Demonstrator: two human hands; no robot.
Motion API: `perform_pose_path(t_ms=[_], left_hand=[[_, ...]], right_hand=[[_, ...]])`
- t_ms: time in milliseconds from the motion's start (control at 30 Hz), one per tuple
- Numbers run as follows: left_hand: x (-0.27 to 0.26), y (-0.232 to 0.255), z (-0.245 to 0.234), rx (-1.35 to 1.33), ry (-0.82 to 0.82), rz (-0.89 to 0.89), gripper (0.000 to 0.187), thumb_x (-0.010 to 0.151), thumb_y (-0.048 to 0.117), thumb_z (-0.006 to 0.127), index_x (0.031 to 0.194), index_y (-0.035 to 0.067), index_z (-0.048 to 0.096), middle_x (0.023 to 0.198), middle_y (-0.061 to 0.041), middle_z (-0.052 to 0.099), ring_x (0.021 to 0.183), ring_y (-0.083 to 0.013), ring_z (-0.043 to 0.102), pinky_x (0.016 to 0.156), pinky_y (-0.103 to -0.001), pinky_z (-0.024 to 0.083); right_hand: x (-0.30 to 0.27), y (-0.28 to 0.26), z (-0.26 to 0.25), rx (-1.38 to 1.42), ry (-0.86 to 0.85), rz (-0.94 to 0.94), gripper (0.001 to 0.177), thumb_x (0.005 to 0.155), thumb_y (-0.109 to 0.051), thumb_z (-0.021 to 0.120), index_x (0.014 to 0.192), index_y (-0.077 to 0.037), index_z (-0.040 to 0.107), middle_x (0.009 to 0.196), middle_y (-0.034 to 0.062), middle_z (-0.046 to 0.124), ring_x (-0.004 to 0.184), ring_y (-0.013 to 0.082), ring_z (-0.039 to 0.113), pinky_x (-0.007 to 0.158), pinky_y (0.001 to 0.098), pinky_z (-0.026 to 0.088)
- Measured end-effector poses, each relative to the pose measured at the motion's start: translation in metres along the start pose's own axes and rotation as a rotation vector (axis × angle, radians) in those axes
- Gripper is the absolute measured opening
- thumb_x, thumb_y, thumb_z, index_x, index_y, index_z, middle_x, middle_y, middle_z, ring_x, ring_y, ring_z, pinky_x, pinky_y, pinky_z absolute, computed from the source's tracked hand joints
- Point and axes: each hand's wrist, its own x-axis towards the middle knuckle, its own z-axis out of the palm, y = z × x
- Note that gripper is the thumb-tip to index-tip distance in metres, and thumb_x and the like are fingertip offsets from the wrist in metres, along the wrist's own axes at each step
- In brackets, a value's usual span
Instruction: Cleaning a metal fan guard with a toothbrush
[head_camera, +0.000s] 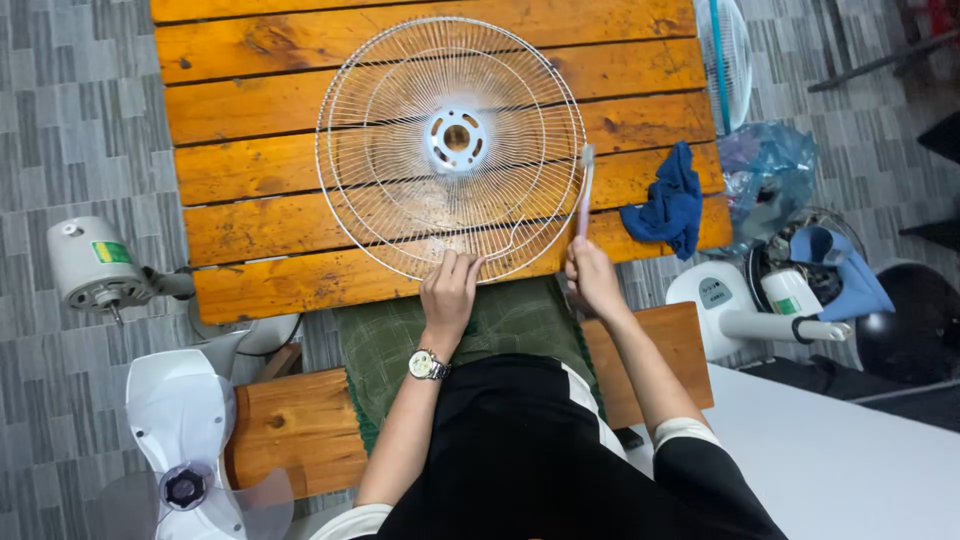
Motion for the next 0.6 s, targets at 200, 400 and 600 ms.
perform_pose_path(t_ms=[200, 400, 600], left_hand=[[-0.001, 0.001, 0.0, -0.013, 0.004, -0.023, 0.013, 0.094, 0.028, 0.075, 0.089, 0.02, 0.066, 0.069, 0.005, 0.049, 0.059, -0.0207, 0.066, 0.055, -0.029, 0.053], [-0.003, -0.002, 0.004, -0.001, -0.006, -0.014, 0.013, 0.095, 0.031, 0.074, 0.089, 0.022, 0.065, 0.069, 0.005, 0.049, 0.059, -0.0211, 0.066, 0.055, -0.029, 0.053], [-0.004, -0.002, 0.005, -0.011, -0.003, -0.02, 0.013, 0.095, 0.029, 0.074, 0.09, 0.021, 0.065, 0.069, 0.005, 0.052, 0.058, -0.0201, 0.066, 0.055, -0.029, 0.053]], right_hand=[[-0.07, 0.073, 0.032, -0.695, -0.326, -0.223, 0.036, 0.107, -0.032, 0.042, 0.107, -0.008, 0.069, 0.086, 0.0161, 0.076, 0.091, 0.0322, 0.074, 0.077, 0.0447, 0.056], [-0.019, 0.031, -0.012, -0.381, 0.027, -0.149, 0.054, 0.113, -0.042, 0.031, 0.075, -0.013, 0.056, 0.049, 0.0008, 0.057, 0.047, 0.018, 0.062, 0.055, 0.032, 0.051], [-0.054, 0.078, 0.036, -0.502, -0.267, -0.208, 0.046, 0.107, -0.034, 0.046, 0.073, -0.009, 0.065, 0.054, 0.01, 0.066, 0.06, 0.0288, 0.071, 0.055, 0.038, 0.052]])
